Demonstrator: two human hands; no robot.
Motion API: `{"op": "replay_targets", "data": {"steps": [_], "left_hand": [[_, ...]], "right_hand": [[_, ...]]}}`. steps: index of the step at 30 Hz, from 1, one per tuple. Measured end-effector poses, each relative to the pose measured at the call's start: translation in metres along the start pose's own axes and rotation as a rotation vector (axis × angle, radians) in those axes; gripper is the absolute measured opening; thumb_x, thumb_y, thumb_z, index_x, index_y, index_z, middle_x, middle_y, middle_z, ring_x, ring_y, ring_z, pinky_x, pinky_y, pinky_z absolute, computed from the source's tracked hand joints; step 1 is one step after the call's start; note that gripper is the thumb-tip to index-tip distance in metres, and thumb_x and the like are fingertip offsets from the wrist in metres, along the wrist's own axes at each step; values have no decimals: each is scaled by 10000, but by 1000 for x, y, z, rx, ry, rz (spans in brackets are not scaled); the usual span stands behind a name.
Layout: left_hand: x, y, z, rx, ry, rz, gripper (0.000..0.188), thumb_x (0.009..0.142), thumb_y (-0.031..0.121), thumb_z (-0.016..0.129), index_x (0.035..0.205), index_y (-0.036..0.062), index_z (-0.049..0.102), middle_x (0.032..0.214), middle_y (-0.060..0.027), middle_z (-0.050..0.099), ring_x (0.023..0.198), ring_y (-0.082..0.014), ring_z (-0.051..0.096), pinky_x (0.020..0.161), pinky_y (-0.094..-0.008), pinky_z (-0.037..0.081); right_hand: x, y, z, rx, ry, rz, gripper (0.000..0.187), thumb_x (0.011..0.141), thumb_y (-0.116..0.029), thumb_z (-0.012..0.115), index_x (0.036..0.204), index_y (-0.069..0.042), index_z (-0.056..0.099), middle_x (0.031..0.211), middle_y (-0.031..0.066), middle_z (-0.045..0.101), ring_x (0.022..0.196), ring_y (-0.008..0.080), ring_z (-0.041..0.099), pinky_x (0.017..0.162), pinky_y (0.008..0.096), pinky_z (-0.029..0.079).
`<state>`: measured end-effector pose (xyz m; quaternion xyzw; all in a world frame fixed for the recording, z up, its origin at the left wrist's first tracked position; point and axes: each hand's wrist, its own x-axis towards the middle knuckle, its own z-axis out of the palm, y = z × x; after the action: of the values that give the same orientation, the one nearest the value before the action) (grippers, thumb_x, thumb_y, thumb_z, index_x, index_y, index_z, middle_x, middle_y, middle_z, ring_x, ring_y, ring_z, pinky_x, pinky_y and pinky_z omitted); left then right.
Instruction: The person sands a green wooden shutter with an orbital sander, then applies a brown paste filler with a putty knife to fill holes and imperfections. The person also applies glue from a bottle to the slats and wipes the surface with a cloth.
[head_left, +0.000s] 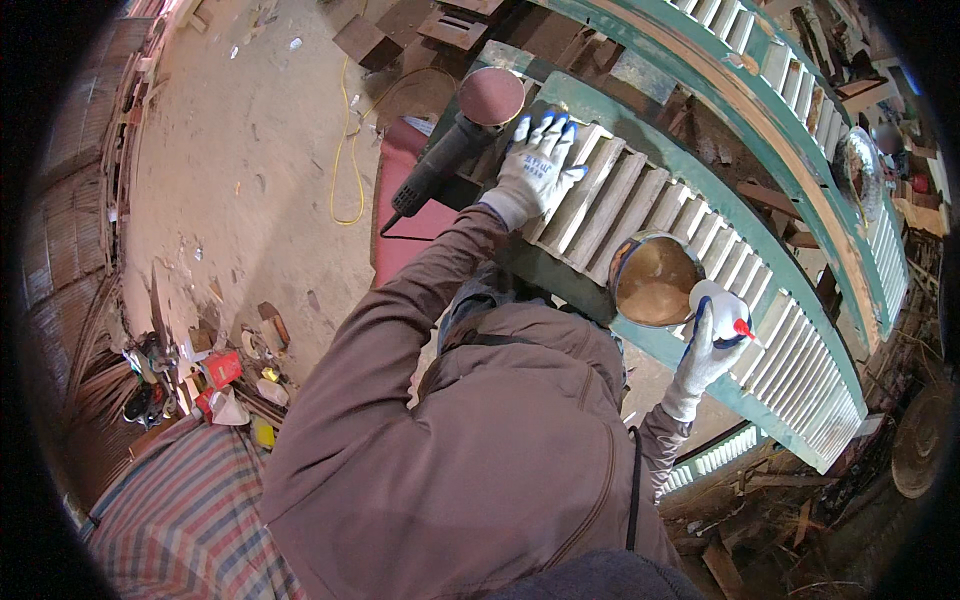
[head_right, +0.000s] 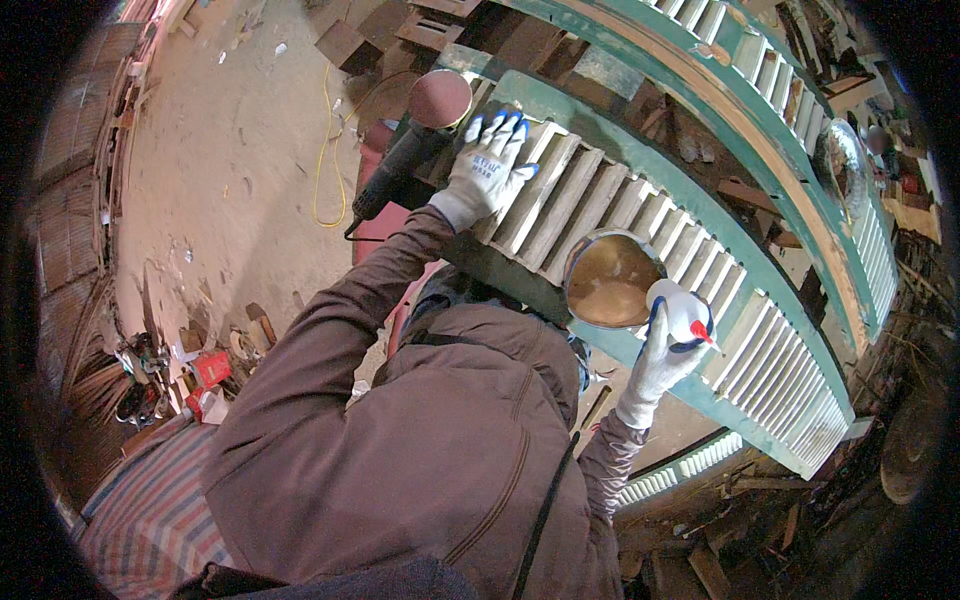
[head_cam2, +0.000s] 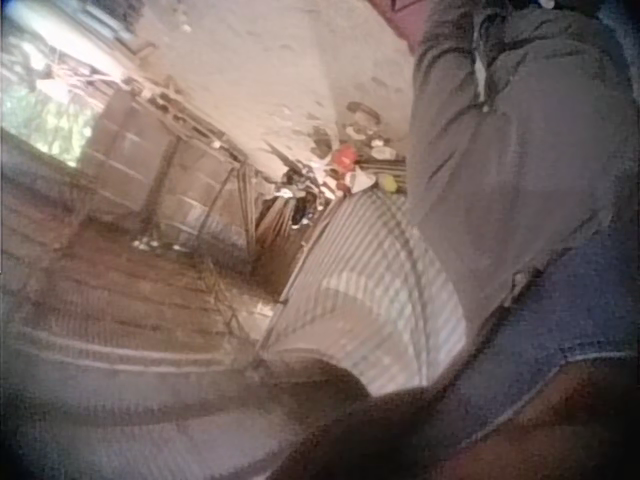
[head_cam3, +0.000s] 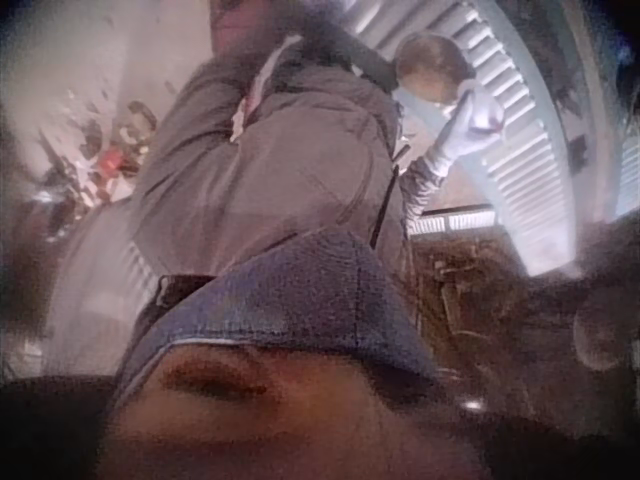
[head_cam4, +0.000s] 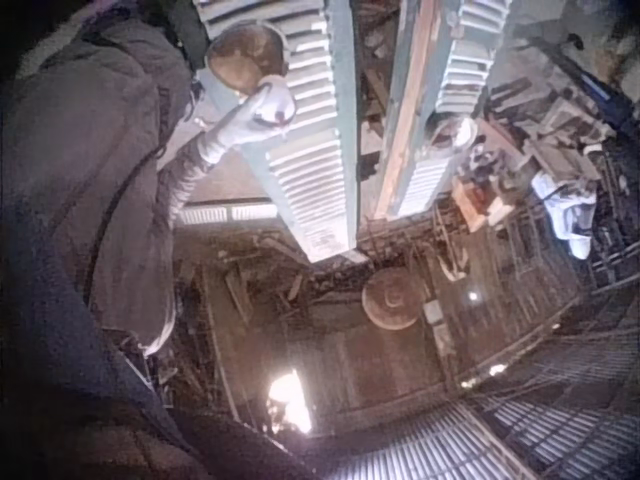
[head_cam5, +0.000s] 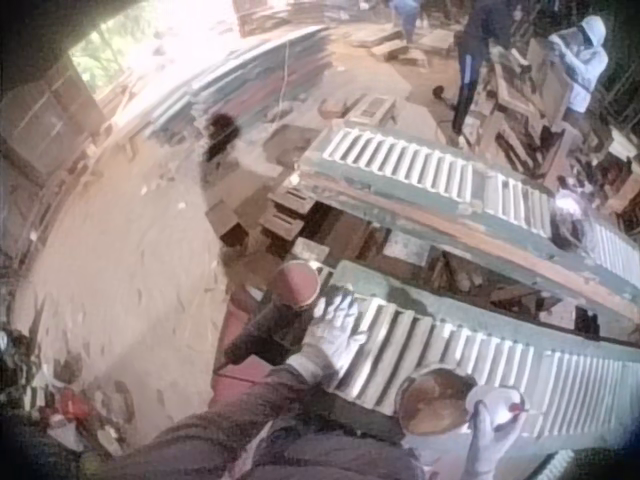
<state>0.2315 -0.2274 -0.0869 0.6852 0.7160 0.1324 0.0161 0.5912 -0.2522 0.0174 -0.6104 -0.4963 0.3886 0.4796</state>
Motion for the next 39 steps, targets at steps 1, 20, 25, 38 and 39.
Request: {"op": "replay_targets", "data": {"steps": [1,20,25,38,39], "left_hand": [[5,3,-2,8,-14,-1,777,987,549,516,1511,-17,427,1580,-210,414,1484,-347,367,1245,-539,165],[9,13,8,44,-147,-299,1056,958,734,382,1565,-116,229,1666,-304,154,1554,-447,135,1271,-516,63],[33,-7,28,5,102,-236,987,964,668,460,1503,-149,334,1586,-350,310,1501,-471,271,1255,-532,161],[-3,-2,-3,51,-53,148,849,976,580,523,1511,-66,388,1594,-264,353,1502,-402,311,1260,-498,164],[-9,-6,-5,-23,-23,149,847,976,577,526,1512,-64,386,1593,-262,355,1499,-401,315,1256,-501,174]], "right_hand": [[1,3,0,-14,-1,-1,635,852,-102,847,1371,22,501,1295,164,596,1152,253,623,994,379,536],[-23,4,1,-83,54,-35,675,819,-84,871,1367,27,492,1298,166,592,1144,250,610,987,387,536],[-24,3,-1,-109,24,-69,664,814,-85,873,1351,27,501,1294,169,595,1148,252,611,995,383,530],[-23,-10,6,-38,-44,-82,653,808,-45,866,1359,0,518,1290,138,544,1182,238,576,999,366,525],[-21,-13,8,-26,-58,-64,656,812,-45,864,1365,-1,514,1299,137,544,1182,236,577,1000,366,524]]}}
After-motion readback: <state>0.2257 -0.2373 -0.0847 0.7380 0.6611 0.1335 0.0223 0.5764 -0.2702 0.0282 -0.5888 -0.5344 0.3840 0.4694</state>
